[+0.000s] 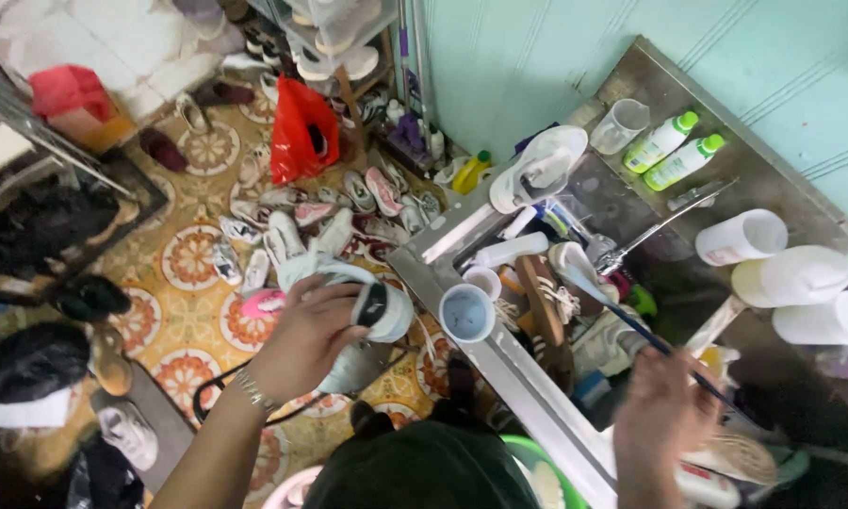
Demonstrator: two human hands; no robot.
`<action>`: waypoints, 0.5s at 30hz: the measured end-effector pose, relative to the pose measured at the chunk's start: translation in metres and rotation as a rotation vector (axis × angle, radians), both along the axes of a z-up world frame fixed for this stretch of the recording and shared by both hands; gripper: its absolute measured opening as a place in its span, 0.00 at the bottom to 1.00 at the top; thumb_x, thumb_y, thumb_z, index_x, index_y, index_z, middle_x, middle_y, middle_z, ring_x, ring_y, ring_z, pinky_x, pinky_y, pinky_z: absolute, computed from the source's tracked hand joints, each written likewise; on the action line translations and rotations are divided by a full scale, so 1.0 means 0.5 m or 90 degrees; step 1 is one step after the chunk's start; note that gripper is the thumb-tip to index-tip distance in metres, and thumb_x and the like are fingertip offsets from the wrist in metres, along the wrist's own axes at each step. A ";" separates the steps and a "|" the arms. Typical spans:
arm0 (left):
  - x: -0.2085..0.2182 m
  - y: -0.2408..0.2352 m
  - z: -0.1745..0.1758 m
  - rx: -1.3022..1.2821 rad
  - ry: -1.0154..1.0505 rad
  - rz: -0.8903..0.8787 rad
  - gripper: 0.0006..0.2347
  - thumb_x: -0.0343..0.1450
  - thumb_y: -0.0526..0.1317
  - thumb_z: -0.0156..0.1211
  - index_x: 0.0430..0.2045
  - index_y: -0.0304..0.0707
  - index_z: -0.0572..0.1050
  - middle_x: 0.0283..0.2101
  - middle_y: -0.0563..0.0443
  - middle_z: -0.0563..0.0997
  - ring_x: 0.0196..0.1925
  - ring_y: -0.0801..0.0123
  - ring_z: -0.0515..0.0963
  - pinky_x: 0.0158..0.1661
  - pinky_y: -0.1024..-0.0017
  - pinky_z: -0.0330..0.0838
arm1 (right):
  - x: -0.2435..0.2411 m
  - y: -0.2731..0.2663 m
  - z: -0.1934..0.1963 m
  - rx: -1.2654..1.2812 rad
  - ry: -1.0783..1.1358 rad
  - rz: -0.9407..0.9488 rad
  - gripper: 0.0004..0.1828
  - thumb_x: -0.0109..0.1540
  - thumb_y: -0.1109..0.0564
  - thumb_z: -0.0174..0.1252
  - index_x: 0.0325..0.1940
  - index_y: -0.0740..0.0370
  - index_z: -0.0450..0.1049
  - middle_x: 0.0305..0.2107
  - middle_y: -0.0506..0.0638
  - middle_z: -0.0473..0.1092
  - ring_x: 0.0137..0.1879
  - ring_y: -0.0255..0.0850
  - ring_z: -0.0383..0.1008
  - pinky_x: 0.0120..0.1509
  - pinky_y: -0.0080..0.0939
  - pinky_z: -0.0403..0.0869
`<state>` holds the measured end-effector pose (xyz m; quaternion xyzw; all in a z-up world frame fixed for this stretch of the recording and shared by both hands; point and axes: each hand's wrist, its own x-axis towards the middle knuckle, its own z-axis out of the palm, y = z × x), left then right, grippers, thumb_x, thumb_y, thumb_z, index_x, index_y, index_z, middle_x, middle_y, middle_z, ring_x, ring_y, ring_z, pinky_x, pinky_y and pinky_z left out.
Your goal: Painting the midsoles of various sneakers using a brush and white paint to restore their appearance.
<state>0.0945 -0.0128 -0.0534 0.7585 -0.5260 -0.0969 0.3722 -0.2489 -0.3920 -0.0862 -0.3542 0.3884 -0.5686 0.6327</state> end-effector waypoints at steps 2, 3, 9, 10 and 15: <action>0.058 -0.018 -0.042 0.095 -0.086 -0.050 0.06 0.83 0.44 0.73 0.51 0.51 0.90 0.68 0.52 0.94 0.79 0.50 0.84 0.83 0.28 0.55 | -0.070 -0.002 -0.035 0.016 0.038 -0.062 0.20 0.87 0.64 0.71 0.41 0.52 0.78 0.30 0.52 0.78 0.44 0.43 0.90 0.50 0.40 0.86; 0.086 -0.036 -0.047 0.161 -0.147 -0.109 0.01 0.81 0.41 0.72 0.40 0.52 0.86 0.52 0.57 0.92 0.69 0.55 0.87 0.86 0.31 0.51 | -0.106 0.002 -0.051 0.021 0.035 -0.118 0.17 0.87 0.64 0.73 0.46 0.51 0.79 0.39 0.54 0.81 0.43 0.41 0.86 0.52 0.41 0.88; 0.287 -0.098 -0.289 0.261 -0.316 -0.309 0.12 0.75 0.34 0.69 0.49 0.57 0.90 0.53 0.61 0.92 0.70 0.60 0.87 0.92 0.35 0.37 | -0.309 0.082 -0.070 0.114 0.091 -0.309 0.20 0.88 0.58 0.76 0.49 0.43 0.75 0.41 0.47 0.82 0.46 0.38 0.86 0.55 0.35 0.89; 0.324 -0.116 -0.363 0.225 -0.369 -0.340 0.11 0.77 0.36 0.66 0.50 0.58 0.89 0.51 0.61 0.89 0.72 0.58 0.85 0.92 0.32 0.37 | -0.359 0.100 -0.082 0.114 0.114 -0.332 0.17 0.92 0.55 0.74 0.54 0.42 0.74 0.40 0.49 0.79 0.45 0.38 0.85 0.54 0.38 0.89; 0.419 -0.132 -0.498 0.268 -0.484 -0.431 0.09 0.70 0.45 0.71 0.43 0.68 0.87 0.54 0.68 0.89 0.78 0.68 0.80 0.89 0.12 0.44 | -0.579 0.073 -0.093 0.089 0.433 -0.534 0.07 0.85 0.47 0.62 0.64 0.42 0.85 0.40 0.43 0.85 0.41 0.29 0.86 0.43 0.34 0.85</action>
